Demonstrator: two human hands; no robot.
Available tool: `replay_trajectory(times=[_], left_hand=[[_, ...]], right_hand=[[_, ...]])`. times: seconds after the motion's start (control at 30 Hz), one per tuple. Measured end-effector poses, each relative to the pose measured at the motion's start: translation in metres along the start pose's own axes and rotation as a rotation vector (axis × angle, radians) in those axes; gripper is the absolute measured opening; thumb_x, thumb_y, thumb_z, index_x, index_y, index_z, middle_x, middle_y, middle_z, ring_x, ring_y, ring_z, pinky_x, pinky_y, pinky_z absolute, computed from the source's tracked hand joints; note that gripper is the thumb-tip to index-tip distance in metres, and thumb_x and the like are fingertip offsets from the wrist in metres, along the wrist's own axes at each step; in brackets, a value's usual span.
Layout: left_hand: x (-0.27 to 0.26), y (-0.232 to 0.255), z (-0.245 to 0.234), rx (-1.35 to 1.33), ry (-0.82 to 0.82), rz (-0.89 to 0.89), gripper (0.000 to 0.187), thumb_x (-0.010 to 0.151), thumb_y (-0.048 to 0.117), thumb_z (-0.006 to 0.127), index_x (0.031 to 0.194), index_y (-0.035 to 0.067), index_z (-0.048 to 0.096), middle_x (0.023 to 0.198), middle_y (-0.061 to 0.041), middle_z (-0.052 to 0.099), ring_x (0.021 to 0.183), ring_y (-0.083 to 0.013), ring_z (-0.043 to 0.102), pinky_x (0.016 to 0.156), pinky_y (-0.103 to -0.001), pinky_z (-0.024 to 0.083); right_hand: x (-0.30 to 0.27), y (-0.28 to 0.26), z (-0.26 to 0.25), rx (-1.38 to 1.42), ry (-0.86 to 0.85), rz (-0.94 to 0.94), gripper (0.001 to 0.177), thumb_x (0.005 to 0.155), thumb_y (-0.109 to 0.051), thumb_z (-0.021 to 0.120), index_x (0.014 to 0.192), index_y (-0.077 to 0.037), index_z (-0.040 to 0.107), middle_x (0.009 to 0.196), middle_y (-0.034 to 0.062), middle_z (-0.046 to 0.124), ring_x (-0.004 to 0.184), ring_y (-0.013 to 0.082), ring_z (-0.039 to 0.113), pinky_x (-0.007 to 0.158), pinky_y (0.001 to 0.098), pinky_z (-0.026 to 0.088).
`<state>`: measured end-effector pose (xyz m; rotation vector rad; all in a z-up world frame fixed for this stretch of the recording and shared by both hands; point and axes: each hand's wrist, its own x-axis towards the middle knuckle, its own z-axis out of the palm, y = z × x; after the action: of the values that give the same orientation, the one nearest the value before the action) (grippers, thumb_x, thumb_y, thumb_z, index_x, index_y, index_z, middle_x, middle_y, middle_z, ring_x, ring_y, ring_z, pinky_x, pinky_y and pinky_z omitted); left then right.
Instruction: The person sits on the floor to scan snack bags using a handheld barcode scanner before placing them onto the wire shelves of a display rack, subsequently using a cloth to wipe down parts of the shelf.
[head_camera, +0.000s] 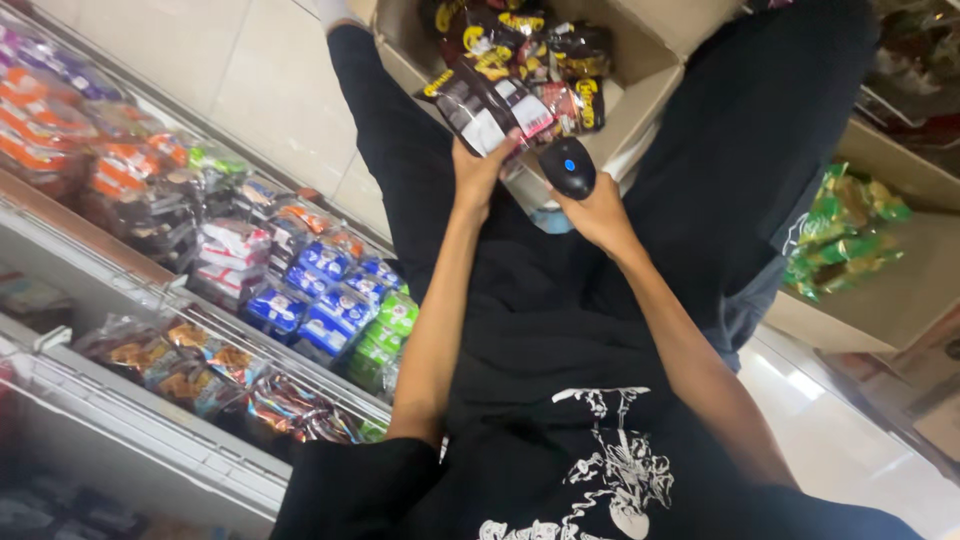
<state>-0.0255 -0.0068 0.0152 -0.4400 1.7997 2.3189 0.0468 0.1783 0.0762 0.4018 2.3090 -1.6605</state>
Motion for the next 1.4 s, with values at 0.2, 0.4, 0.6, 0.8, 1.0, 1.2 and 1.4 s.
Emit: replay_trajectory(times=[0.2,0.4,0.6,0.8,1.0,1.2,1.4], left_hand=[[-0.001,0.008,0.008,0.027,-0.008,-0.136,0.04,0.084,0.008,0.084,0.116,0.002,0.062,0.097,-0.005,0.072,0.074,-0.0089,0.067,0.054,-0.023,0.051],[-0.005,0.028,0.016,0.02,-0.1,-0.22,0.036,0.084,0.009,0.084,0.113,0.0,0.064,0.091,-0.002,0.07,0.067,-0.0065,0.063,0.047,-0.022,0.044],[-0.013,0.044,0.025,0.097,-0.301,-0.238,0.036,0.086,0.012,0.084,0.113,0.001,0.063,0.09,-0.002,0.068,0.063,-0.0053,0.058,0.045,-0.022,0.041],[-0.018,0.054,0.029,0.072,-0.41,-0.306,0.038,0.084,0.011,0.083,0.114,0.002,0.061,0.09,-0.002,0.069,0.06,-0.005,0.056,0.043,-0.021,0.039],[-0.018,0.054,0.026,0.053,-0.443,-0.329,0.034,0.089,0.009,0.081,0.115,-0.002,0.062,0.089,-0.004,0.067,0.059,-0.0057,0.055,0.043,-0.021,0.039],[-0.02,0.054,0.028,0.045,-0.439,-0.35,0.037,0.088,0.009,0.082,0.116,0.0,0.061,0.09,-0.003,0.066,0.058,-0.0054,0.053,0.043,-0.021,0.04],[-0.02,0.05,0.026,0.068,-0.407,-0.34,0.038,0.087,0.01,0.082,0.116,-0.001,0.061,0.091,-0.004,0.068,0.061,-0.0057,0.056,0.043,-0.022,0.041]], right_hand=[[0.001,-0.009,-0.006,0.06,-0.02,0.277,0.026,0.091,-0.025,0.076,0.092,0.0,0.072,0.069,0.0072,0.065,0.06,0.014,0.059,0.057,0.0351,0.047],[0.005,-0.008,-0.003,0.14,0.227,0.094,0.028,0.09,-0.024,0.083,0.085,0.0,0.07,0.07,0.0006,0.068,0.063,0.0076,0.061,0.058,0.0281,0.05],[0.006,-0.029,-0.015,0.172,0.34,0.247,0.026,0.08,-0.023,0.088,0.084,-0.003,0.073,0.067,0.0004,0.071,0.054,0.0072,0.065,0.052,0.0264,0.052],[0.006,-0.022,-0.017,0.158,0.395,0.133,0.028,0.081,-0.022,0.091,0.084,0.0,0.073,0.074,0.0014,0.072,0.065,0.0071,0.064,0.059,0.0281,0.052],[0.003,-0.031,-0.018,0.226,0.363,-0.06,0.028,0.078,-0.016,0.091,0.095,-0.001,0.075,0.089,0.0049,0.079,0.081,0.0093,0.074,0.073,0.028,0.059],[-0.001,-0.043,-0.016,0.112,0.429,-0.053,0.027,0.082,-0.015,0.087,0.096,0.002,0.072,0.087,0.0109,0.079,0.082,0.0155,0.078,0.073,0.0305,0.06],[0.002,-0.045,-0.016,0.058,0.466,-0.021,0.025,0.087,-0.018,0.085,0.096,0.001,0.072,0.087,0.0121,0.079,0.084,0.0188,0.081,0.072,0.0318,0.06]])
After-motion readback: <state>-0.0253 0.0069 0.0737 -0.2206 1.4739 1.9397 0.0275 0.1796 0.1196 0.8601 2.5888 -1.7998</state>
